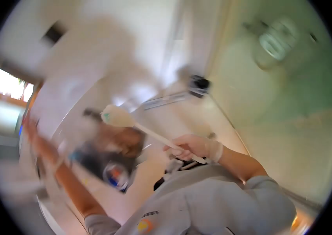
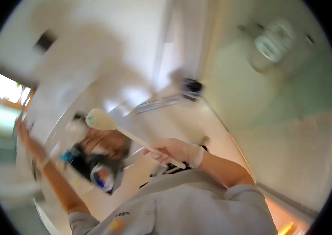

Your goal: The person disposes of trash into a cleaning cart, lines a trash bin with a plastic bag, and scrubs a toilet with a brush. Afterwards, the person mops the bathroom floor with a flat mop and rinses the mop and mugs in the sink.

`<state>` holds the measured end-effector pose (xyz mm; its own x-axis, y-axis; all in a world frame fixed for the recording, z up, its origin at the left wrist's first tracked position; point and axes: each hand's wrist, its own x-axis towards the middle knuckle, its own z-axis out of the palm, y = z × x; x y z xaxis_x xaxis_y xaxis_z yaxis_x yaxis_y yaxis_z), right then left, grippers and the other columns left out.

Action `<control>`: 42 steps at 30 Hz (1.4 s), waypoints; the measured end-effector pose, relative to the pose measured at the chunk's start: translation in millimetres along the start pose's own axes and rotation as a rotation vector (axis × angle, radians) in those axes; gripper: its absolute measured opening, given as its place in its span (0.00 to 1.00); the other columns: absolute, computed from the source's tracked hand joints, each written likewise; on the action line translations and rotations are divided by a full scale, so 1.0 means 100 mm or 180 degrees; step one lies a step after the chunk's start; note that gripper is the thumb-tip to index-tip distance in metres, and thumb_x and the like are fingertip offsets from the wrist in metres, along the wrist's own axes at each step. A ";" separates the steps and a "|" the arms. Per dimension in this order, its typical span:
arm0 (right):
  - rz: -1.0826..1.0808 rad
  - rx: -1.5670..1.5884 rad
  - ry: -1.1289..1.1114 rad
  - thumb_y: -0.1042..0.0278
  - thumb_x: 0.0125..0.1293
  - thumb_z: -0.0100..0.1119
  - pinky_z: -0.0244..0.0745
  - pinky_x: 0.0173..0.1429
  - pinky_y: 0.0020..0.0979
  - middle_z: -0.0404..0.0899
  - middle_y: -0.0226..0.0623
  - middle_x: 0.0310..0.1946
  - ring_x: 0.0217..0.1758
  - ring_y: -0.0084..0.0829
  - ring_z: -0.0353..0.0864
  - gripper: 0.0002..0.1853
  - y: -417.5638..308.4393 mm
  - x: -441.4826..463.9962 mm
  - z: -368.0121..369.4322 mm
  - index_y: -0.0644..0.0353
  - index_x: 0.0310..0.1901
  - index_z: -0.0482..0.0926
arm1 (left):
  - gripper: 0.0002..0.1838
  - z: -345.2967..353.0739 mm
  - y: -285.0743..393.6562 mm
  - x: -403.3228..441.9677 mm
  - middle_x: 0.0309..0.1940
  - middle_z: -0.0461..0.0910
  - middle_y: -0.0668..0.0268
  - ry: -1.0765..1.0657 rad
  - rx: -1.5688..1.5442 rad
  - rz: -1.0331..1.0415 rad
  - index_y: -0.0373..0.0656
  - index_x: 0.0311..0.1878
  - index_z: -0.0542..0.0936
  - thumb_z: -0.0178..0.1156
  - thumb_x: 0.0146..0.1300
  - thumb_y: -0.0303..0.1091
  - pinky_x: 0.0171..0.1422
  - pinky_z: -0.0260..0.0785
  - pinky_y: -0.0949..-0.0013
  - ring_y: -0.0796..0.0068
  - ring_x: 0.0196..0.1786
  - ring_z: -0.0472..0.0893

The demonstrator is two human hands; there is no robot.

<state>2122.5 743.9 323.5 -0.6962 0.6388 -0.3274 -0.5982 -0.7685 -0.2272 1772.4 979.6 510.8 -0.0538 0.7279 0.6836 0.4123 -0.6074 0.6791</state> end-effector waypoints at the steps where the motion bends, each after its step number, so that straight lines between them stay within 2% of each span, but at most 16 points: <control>1: -0.0289 0.0168 0.0203 0.59 0.69 0.43 0.54 0.21 0.16 0.62 0.24 0.23 0.19 0.14 0.56 0.19 -0.01 -0.31 -0.25 0.69 0.51 0.68 | 0.23 0.46 0.49 -0.08 0.63 0.64 0.57 -0.0059 0.0655 -0.0006 0.35 0.63 0.64 0.44 0.67 0.36 0.69 0.51 0.66 0.65 0.65 0.63; 4: -0.0758 0.0529 0.0742 0.61 0.68 0.46 0.55 0.21 0.17 0.62 0.24 0.24 0.20 0.15 0.57 0.21 -0.13 -1.18 -0.96 0.70 0.54 0.65 | 0.18 1.45 0.99 -0.37 0.62 0.65 0.55 -0.0426 0.0455 0.0318 0.35 0.57 0.70 0.42 0.67 0.31 0.71 0.49 0.63 0.62 0.66 0.61; 6: -0.1110 0.1015 0.0996 0.63 0.68 0.45 0.53 0.21 0.17 0.61 0.24 0.23 0.19 0.15 0.56 0.21 -0.15 -1.67 -1.62 0.71 0.56 0.62 | 0.15 2.00 1.06 -0.56 0.59 0.67 0.54 -0.0716 0.1386 0.1347 0.36 0.52 0.73 0.40 0.67 0.26 0.69 0.55 0.63 0.59 0.64 0.65; 10: -0.2053 0.1893 0.1673 0.65 0.67 0.46 0.56 0.20 0.17 0.62 0.26 0.23 0.19 0.16 0.58 0.19 -0.49 -2.43 -2.56 0.71 0.53 0.64 | 0.15 3.09 1.08 -0.83 0.60 0.68 0.57 -0.0981 0.1252 0.1520 0.40 0.54 0.72 0.38 0.68 0.26 0.68 0.57 0.62 0.62 0.64 0.65; 12: -0.2397 0.2152 0.1619 0.66 0.66 0.46 0.56 0.20 0.18 0.63 0.27 0.23 0.18 0.17 0.58 0.17 -0.66 -2.72 -3.38 0.70 0.50 0.64 | 0.14 3.66 1.37 -1.03 0.59 0.69 0.57 -0.0919 0.1008 0.0141 0.41 0.54 0.70 0.38 0.69 0.25 0.64 0.63 0.62 0.61 0.62 0.68; 17: -0.3097 0.2815 0.2431 0.66 0.67 0.43 0.54 0.18 0.17 0.62 0.27 0.21 0.17 0.17 0.57 0.16 -1.47 -3.26 -5.02 0.71 0.48 0.65 | 0.14 5.00 1.82 -1.02 0.56 0.70 0.53 -0.0885 0.1228 0.1704 0.36 0.51 0.71 0.37 0.68 0.23 0.56 0.69 0.64 0.54 0.58 0.71; 20: -0.3376 0.3258 0.2887 0.66 0.67 0.43 0.54 0.18 0.18 0.62 0.27 0.21 0.16 0.17 0.57 0.15 -1.95 -3.64 -5.51 0.72 0.45 0.65 | 0.14 6.09 2.10 -1.09 0.55 0.70 0.50 -0.0876 0.0760 0.1407 0.30 0.48 0.72 0.37 0.67 0.23 0.59 0.66 0.62 0.54 0.57 0.71; 23: -0.3532 0.3413 0.2404 0.66 0.67 0.42 0.57 0.18 0.21 0.64 0.31 0.21 0.15 0.21 0.57 0.11 -2.59 -4.20 -5.97 0.69 0.36 0.65 | 0.14 7.69 1.99 -1.01 0.55 0.68 0.48 -0.1210 -0.0406 0.1065 0.27 0.44 0.74 0.40 0.64 0.22 0.64 0.61 0.60 0.56 0.57 0.70; 25: -0.3233 0.3123 0.2549 0.65 0.67 0.41 0.59 0.19 0.23 0.66 0.32 0.21 0.15 0.23 0.59 0.13 -2.94 -4.67 -6.13 0.70 0.35 0.65 | 0.14 8.85 2.27 -0.89 0.57 0.68 0.52 -0.1582 -0.0838 0.0692 0.29 0.48 0.76 0.44 0.62 0.21 0.65 0.59 0.62 0.60 0.60 0.68; 28: -0.3644 0.2410 0.3004 0.65 0.67 0.42 0.60 0.19 0.25 0.67 0.32 0.22 0.15 0.24 0.61 0.13 -3.80 -5.44 -6.39 0.70 0.38 0.66 | 0.17 10.59 2.87 -0.55 0.61 0.65 0.59 -0.1412 -0.1030 0.0908 0.35 0.54 0.73 0.46 0.63 0.22 0.66 0.58 0.65 0.66 0.63 0.66; 32: -0.3700 0.2359 0.3041 0.67 0.67 0.42 0.61 0.18 0.24 0.68 0.31 0.22 0.15 0.24 0.62 0.11 -5.16 -6.44 -5.95 0.67 0.41 0.69 | 0.20 12.18 3.87 -0.09 0.65 0.60 0.60 -0.0911 -0.0852 0.1669 0.45 0.59 0.71 0.51 0.62 0.25 0.69 0.52 0.62 0.63 0.68 0.59; 34: -0.3443 0.1713 0.3935 0.69 0.66 0.42 0.62 0.18 0.26 0.70 0.32 0.23 0.16 0.24 0.64 0.09 -5.63 -6.77 -6.26 0.61 0.42 0.71 | 0.22 12.89 4.07 0.14 0.67 0.57 0.61 -0.0846 -0.0745 0.2148 0.48 0.61 0.70 0.53 0.61 0.27 0.71 0.48 0.59 0.62 0.70 0.54; 35: -0.3447 0.1685 0.3918 0.69 0.66 0.42 0.62 0.18 0.26 0.70 0.32 0.23 0.16 0.24 0.64 0.09 -5.84 -6.95 -6.51 0.61 0.42 0.71 | 0.26 13.18 4.11 0.28 0.69 0.53 0.66 -0.0636 -0.0350 0.2871 0.52 0.64 0.67 0.55 0.61 0.30 0.73 0.45 0.59 0.63 0.72 0.51; 39: -0.2413 0.0457 0.5149 0.70 0.64 0.43 0.63 0.17 0.28 0.71 0.35 0.21 0.16 0.27 0.67 0.09 -6.99 -7.54 -7.81 0.59 0.41 0.73 | 0.32 14.27 3.89 0.89 0.72 0.47 0.75 -0.0191 0.1863 0.4114 0.61 0.70 0.55 0.54 0.63 0.41 0.73 0.38 0.45 0.66 0.74 0.44; 40: -0.1836 -0.0109 0.5619 0.69 0.62 0.45 0.61 0.16 0.28 0.70 0.35 0.19 0.14 0.26 0.66 0.10 -7.24 -7.58 -8.12 0.60 0.43 0.74 | 0.31 14.45 3.84 0.98 0.72 0.46 0.75 -0.0396 0.1845 0.4206 0.62 0.70 0.54 0.51 0.64 0.42 0.73 0.37 0.45 0.67 0.74 0.43; 42: -0.1824 0.0153 0.5536 0.64 0.61 0.50 0.65 0.17 0.33 0.72 0.35 0.18 0.12 0.30 0.67 0.11 -7.43 -7.50 -9.37 0.61 0.39 0.77 | 0.28 14.63 3.55 1.31 0.72 0.48 0.72 -0.0507 0.2517 0.4364 0.58 0.70 0.53 0.44 0.68 0.45 0.73 0.36 0.46 0.68 0.73 0.46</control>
<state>3460.9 800.5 -121.7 0.7091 0.0091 -0.7050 -0.6181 -0.4732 -0.6278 3242.7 1325.2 450.1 0.8103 -0.1526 0.5658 0.4171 -0.5280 -0.7397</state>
